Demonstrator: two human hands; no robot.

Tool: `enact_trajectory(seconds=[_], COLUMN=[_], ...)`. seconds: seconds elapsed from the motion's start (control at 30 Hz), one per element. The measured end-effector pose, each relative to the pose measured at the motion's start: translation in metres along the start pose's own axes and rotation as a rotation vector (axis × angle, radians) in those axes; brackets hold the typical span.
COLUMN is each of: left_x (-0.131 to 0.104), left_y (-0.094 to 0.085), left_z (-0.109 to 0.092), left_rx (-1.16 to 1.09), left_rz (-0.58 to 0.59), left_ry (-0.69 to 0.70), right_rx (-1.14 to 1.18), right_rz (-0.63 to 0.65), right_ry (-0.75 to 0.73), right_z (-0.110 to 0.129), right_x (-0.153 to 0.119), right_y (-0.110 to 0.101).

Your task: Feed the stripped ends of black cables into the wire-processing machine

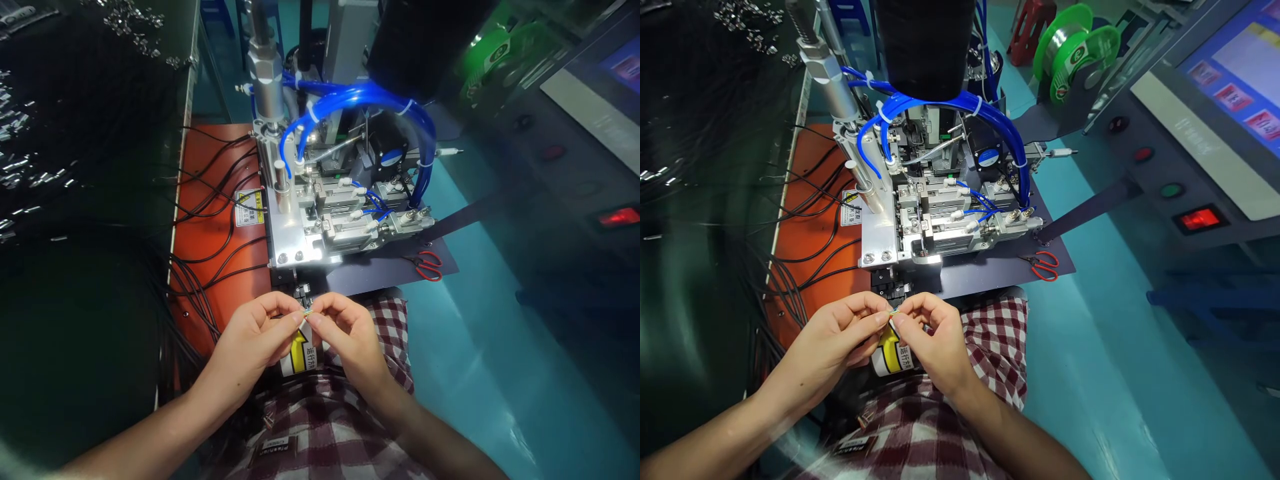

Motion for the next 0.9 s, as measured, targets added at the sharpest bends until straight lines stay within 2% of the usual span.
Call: enact_trajectory(seconds=[0.37, 0.6, 0.77, 0.9], left_x=[0.000, 0.000, 0.002, 0.001], left_y=[-0.001, -0.001, -0.001, -0.002], left_z=[0.001, 0.001, 0.000, -0.007], left_rx=[-0.010, -0.008, 0.027, 0.092], left_rz=[-0.013, -0.003, 0.003, -0.029], left_ry=[-0.003, 0.013, 0.013, 0.084], right_rx=[-0.059, -0.259, -0.427, -0.407], right_rz=[-0.021, -0.056, -0.025, -0.024], right_ry=[-0.038, -0.169, -0.298, -0.264], right_z=[-0.001, 0.012, 0.019, 0.014], right_x=[-0.002, -0.003, -0.005, -0.002], right_y=[-0.003, -0.005, -0.003, -0.005])
Point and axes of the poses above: each hand's wrist, its own x-axis towards the middle knuckle, its own y-axis out of the palm, z = x × y, the point moved 6 cm from there along x, towards the middle knuckle, and after that the axes turned 4 degrees about x, right-handed, at the moved point
